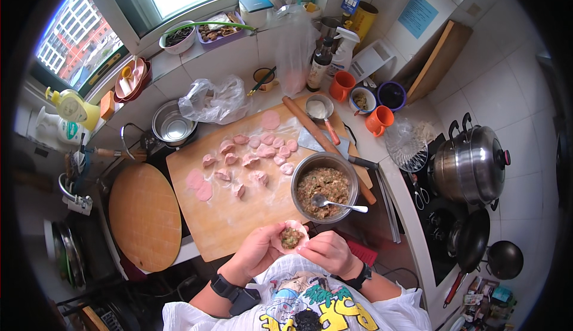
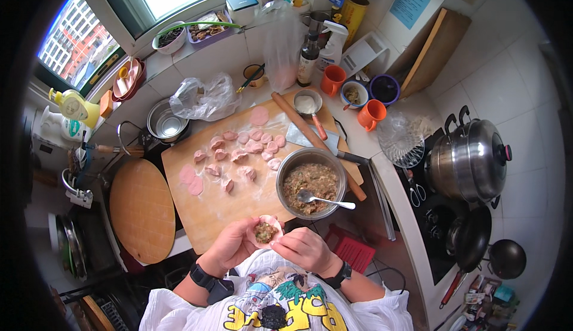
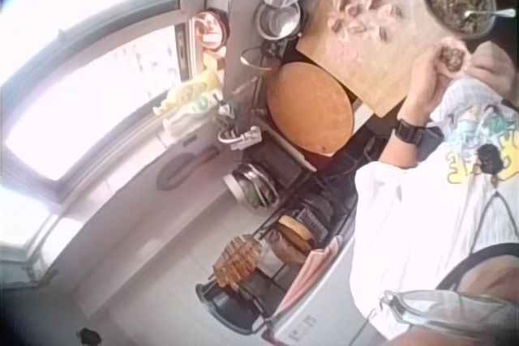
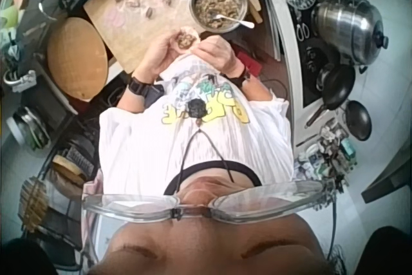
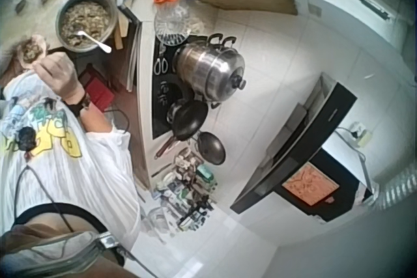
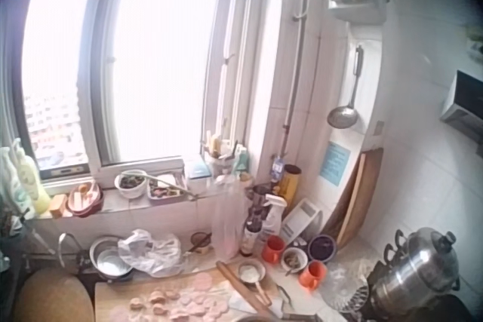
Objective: The person is filling and folding pink dumpling wrappers with a meat and vegetable mixture.
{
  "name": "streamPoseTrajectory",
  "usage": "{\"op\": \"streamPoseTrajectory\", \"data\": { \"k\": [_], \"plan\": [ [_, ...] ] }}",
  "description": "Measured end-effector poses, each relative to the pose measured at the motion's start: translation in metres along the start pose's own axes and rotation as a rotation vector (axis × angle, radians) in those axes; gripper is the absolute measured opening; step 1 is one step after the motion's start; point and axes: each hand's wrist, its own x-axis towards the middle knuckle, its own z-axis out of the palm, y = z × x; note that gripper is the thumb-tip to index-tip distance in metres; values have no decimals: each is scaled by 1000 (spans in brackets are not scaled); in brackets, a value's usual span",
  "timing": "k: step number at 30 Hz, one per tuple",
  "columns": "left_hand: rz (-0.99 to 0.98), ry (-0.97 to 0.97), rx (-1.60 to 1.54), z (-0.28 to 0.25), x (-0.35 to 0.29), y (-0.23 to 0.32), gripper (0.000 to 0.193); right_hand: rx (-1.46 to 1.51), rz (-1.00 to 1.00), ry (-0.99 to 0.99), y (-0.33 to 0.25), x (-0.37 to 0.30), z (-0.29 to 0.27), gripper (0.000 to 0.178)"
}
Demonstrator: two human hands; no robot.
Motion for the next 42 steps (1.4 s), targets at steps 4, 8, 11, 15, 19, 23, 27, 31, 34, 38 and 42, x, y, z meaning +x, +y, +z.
{"op": "streamPoseTrajectory", "data": {
  "k": [4,8,11,15,19,23,27,31,34,38,42],
  "plan": [
    [19,18,90,-5,-3,-4,39,3,-13,-131,-4,3,-5,31],
    [157,15,428,-10,-3,-14,40,-23,-1,-181,-10,7,-7,24],
    [195,-1,532,-4,-9,-15,41,-4,81,-158,-14,16,-4,22],
    [192,-5,574,-1,-14,-14,43,104,243,-41,-15,24,2,17],
    [148,-113,448,-9,-15,-17,49,202,346,51,-13,32,7,17],
    [68,-162,277,-12,-18,-16,60,279,428,12,-13,32,7,21],
    [4,-182,259,-19,-21,-13,71,262,434,-65,-12,37,3,31],
    [5,-191,364,-13,-25,-7,75,341,442,-171,-12,46,-3,26],
    [17,-174,348,0,-30,3,77,411,463,-187,-13,48,-3,21],
    [19,-190,157,4,-38,10,79,361,427,-115,-16,55,-4,14],
    [29,-224,111,1,-42,12,82,195,253,-73,-15,60,-4,19]
  ]
}}
